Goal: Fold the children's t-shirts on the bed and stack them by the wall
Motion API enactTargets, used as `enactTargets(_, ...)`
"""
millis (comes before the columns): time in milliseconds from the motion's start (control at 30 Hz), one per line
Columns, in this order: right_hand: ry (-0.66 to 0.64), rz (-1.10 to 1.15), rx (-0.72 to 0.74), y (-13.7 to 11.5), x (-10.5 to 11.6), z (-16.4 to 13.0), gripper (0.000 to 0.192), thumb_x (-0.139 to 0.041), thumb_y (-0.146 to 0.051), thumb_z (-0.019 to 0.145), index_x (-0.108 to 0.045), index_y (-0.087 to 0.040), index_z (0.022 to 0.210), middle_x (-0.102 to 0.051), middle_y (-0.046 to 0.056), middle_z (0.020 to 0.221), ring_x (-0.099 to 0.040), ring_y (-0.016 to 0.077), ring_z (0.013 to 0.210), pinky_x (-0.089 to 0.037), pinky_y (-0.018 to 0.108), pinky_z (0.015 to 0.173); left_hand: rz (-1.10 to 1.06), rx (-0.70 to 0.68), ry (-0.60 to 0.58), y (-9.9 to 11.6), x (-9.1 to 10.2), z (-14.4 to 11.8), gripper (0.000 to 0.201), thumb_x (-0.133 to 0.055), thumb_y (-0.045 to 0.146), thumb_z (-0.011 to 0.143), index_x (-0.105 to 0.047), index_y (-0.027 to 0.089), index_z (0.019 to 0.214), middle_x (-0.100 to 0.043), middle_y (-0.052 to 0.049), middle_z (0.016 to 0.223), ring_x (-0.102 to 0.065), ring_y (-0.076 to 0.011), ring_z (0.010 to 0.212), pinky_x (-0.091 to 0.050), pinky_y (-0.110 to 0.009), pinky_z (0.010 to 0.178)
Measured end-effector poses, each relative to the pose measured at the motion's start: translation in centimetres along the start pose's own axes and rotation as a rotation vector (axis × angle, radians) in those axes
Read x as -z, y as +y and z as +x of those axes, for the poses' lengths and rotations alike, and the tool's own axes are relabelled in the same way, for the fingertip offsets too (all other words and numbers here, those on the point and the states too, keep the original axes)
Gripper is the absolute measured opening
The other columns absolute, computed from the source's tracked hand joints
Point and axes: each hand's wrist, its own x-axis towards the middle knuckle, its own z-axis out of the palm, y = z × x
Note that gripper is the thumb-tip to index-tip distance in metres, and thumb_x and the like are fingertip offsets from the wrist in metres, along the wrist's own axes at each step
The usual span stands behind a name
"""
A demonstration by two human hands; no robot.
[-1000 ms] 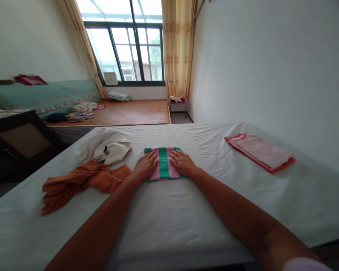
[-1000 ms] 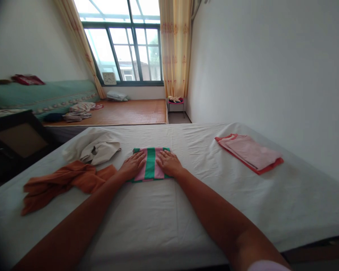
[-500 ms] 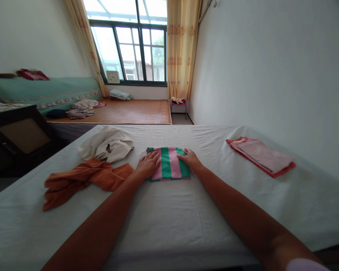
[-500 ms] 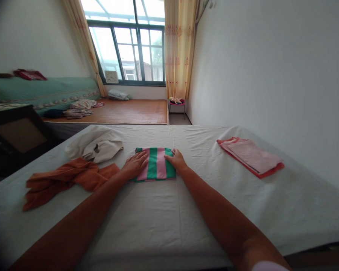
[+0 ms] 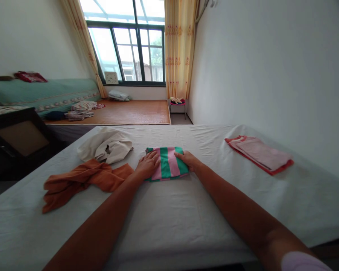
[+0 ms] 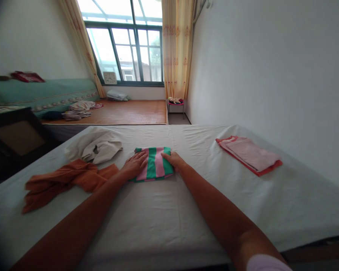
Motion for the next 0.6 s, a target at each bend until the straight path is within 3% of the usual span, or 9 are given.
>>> enactTargets(133,0.042,-0.026,0.102,-0.3,-0.1,0.0,0.022,-0.07,-0.025,0.07,-0.068,-0.017,0.09,-0.073,0.003,0.081,-0.068,0.0187,0.073,-0.057,0.035,0.075,-0.094,-0.03,0.122,-0.9,0.1,0.5,0.047,-0.027,0.042,0.096,-0.056,0.022,0.127,-0.052,-0.004,0.14,-0.043,-0.0192,0.131,-0.031,-0.036,0.112)
enactTargets(233,0.056,-0.045,0.235,-2.1,1.1,-0.4,0.023,-0.067,-0.022,0.069,-0.069,-0.017,0.091,-0.073,0.0,0.078,-0.066,0.0162,0.069,-0.056,0.029,0.069,-0.179,-0.003,0.198,-1.7,0.2,1.0,0.049,-0.024,0.042,0.096,-0.058,0.019,0.124,-0.058,-0.006,0.132,-0.049,-0.0184,0.125,-0.036,-0.033,0.109)
enactTargets(400,0.146,-0.145,0.325,-4.4,5.1,-1.9,0.022,-0.066,-0.021,0.067,-0.07,-0.017,0.089,-0.071,-0.002,0.074,-0.062,0.015,0.065,-0.054,0.027,0.067,-0.141,0.041,0.141,-2.4,-0.1,1.4,0.05,-0.024,0.042,0.094,-0.057,0.019,0.125,-0.061,-0.007,0.128,-0.054,-0.0204,0.121,-0.041,-0.035,0.104)
enactTargets(500,0.158,-0.163,0.301,-4.2,7.1,-2.6,0.026,-0.067,-0.023,0.067,-0.071,-0.018,0.093,-0.071,-0.001,0.077,-0.063,0.0164,0.069,-0.054,0.031,0.071,-0.065,0.009,0.111,-2.6,-0.5,1.5,0.052,-0.023,0.043,0.094,-0.058,0.018,0.123,-0.061,-0.007,0.128,-0.053,-0.0211,0.122,-0.04,-0.035,0.104)
enactTargets(600,0.216,-0.143,0.384,-5.3,9.1,-2.9,0.035,-0.066,-0.028,0.068,-0.069,-0.019,0.102,-0.071,0.0,0.086,-0.063,0.0172,0.079,-0.053,0.033,0.079,-0.031,-0.012,0.112,-2.8,-0.8,1.6,0.053,-0.023,0.045,0.093,-0.059,0.018,0.122,-0.061,-0.007,0.129,-0.052,-0.0214,0.123,-0.039,-0.035,0.106)
